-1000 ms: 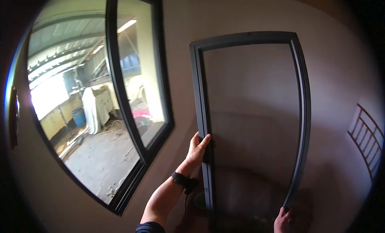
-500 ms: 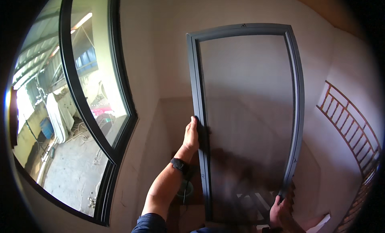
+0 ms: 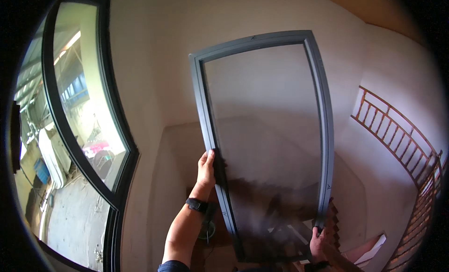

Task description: The person prying a metal frame with a tool, installs a window screen into a frame, then rinses a cloth in a bucket of water and wipes a wooden staircase railing.

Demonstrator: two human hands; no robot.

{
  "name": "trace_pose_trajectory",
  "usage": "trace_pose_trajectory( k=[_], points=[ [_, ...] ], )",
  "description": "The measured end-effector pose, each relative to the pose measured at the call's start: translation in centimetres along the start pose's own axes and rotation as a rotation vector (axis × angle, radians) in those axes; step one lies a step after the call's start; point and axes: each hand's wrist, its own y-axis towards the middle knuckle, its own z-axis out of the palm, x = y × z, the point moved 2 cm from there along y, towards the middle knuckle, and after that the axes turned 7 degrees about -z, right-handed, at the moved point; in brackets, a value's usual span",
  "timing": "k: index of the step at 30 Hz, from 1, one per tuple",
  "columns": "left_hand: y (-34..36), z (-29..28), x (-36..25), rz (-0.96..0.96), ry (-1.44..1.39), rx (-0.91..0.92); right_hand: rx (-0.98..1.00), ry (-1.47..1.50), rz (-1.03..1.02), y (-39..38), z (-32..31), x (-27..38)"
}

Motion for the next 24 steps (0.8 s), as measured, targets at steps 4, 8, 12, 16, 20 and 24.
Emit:
trace_pose_trajectory(
  k=[4, 8, 12, 16, 20, 24],
  points=[
    [-0.4, 0.4, 0.4, -0.014, -0.019, -0.009, -0.035, -0.029, -0.098, 0.3, -0.2, -1.5],
    [-0.3, 0.1, 1.9, -0.027, -0.062, 0.055, -0.057, 0.026, -0.243, 1.4, -0.3, -3.8],
    [-1.4, -0.4, 2.4, -0.032, -0.069, -0.005, 0.191, 0.167, -0.35, 2.2, -3.7, 5.5],
    [-1.9, 0.4, 2.9, 0.0, -0.123, 0.014, 0.24, 0.391, -0.528, 5.6, -4.2, 5.6],
    [-3.1, 1.8, 1.6, -0.009, -0.082, 0.036, 0.37, 0.913, -0.428, 5.6, -3.7, 7.6],
    [-2.7, 0.0, 2.0, 0.224, 0.306, -0.17, 0.29, 1.051, -0.423, 4.9, -2.4, 8.5]
  ],
)
